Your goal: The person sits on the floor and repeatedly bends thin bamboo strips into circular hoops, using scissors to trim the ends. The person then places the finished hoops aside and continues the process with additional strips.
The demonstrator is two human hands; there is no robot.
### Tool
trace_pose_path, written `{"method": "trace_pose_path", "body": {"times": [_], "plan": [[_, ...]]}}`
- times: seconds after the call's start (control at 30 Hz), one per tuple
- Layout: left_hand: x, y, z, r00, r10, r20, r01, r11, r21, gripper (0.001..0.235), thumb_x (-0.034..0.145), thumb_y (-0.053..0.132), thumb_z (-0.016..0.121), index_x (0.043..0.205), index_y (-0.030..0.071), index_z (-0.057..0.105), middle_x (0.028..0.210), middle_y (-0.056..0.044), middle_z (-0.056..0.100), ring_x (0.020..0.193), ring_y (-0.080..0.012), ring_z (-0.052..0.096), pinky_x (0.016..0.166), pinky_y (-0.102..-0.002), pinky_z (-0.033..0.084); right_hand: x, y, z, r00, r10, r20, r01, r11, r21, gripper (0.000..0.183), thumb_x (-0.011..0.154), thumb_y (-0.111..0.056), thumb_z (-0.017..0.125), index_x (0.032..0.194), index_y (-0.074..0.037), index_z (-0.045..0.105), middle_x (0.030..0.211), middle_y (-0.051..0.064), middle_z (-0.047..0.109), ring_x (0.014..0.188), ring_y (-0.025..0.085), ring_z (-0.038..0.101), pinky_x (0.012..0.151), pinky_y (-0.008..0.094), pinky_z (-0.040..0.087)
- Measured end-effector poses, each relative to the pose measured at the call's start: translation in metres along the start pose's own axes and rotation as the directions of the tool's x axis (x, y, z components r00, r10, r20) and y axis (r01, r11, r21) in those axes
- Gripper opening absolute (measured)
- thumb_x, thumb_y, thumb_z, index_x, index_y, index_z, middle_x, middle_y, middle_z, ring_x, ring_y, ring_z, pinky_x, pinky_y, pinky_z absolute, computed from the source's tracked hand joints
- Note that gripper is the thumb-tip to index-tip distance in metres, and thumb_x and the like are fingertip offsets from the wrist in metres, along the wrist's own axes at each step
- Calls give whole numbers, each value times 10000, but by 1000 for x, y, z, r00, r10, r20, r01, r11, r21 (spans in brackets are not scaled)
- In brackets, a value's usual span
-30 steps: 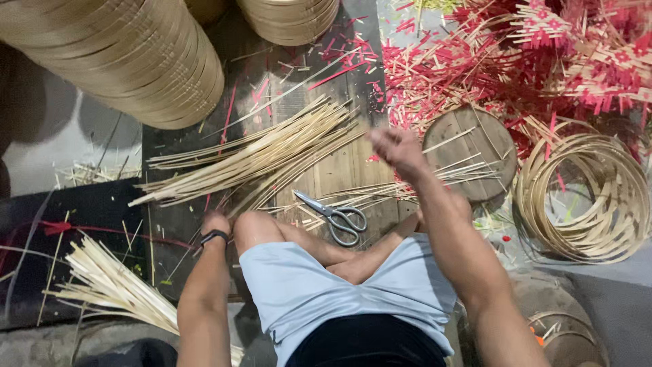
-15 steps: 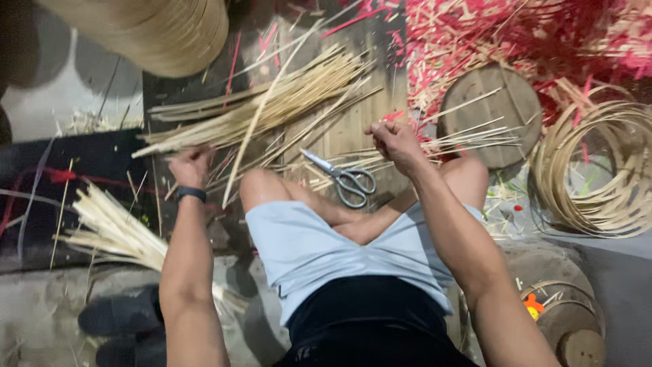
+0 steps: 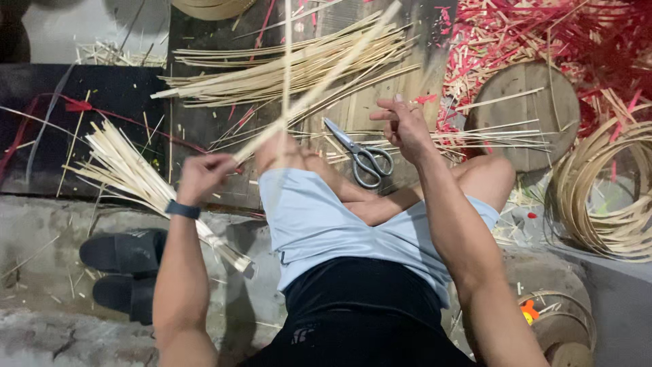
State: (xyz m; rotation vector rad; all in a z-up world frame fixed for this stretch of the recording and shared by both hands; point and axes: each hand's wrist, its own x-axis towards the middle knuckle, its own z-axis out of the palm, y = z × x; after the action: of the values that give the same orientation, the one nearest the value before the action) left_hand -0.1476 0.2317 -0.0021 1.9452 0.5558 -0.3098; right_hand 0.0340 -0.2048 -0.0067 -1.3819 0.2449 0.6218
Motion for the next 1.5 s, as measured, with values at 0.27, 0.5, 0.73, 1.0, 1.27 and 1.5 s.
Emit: {"method": "trace_pose_path", "body": {"times": [0.27,0.5,0.73,1.0,1.27,1.5], "plan": [[-41,-30,28,914,-124,387,123,992,27,264,937,237,718,1089,36,799,734,-30,727,581,-77,570,524,-262,482,13,20,-12,952,-237,-192,264,956,128,457,1101,-182,666,1444,112,597,938,106,695,610,81,541,488,221,379],[-51,-45,10,977,-162,138,163,987,0,265,898,207,786,1055,-6,804,791,-72,755,626,-117,632,575,-283,529,8,11,-40,626,-702,-340,710,693,-123,634,1034,36,737,1541,-30,362,1086,103,686,870,136,653,749,309,595],[-68,-53,-37,959,-283,21,284,956,-79,248,844,101,815,1067,-2,776,857,-88,758,722,-138,703,631,-277,548,-18,3,-14,567,-725,-390,669,682,-295,497,1154,-83,595,1609,-16,409,1042,78,701,883,147,723,819,294,621],[-124,-53,-119,994,-108,18,108,935,-338,306,875,-19,724,1175,-26,669,1016,-141,743,876,-203,725,759,-313,598,-23,-7,37,645,-694,-320,703,703,-105,624,1148,-156,613,1661,-53,274,976,102,687,790,143,656,729,285,564],[-134,-71,-90,861,-148,-486,-382,442,-812,82,1085,106,703,1105,56,641,1044,-86,711,983,-226,725,833,-318,581,-9,-17,69,695,-604,-390,704,680,204,468,1051,-73,703,1410,-86,403,1021,132,725,728,170,649,563,243,434],[-107,0,-6,725,-88,-684,-666,164,-727,253,1046,259,644,1158,34,674,985,-105,713,912,-218,683,839,-326,560,-46,-32,113,698,-716,-33,717,697,33,516,1010,68,728,1462,-151,607,1108,7,627,830,54,523,682,206,461]]}}
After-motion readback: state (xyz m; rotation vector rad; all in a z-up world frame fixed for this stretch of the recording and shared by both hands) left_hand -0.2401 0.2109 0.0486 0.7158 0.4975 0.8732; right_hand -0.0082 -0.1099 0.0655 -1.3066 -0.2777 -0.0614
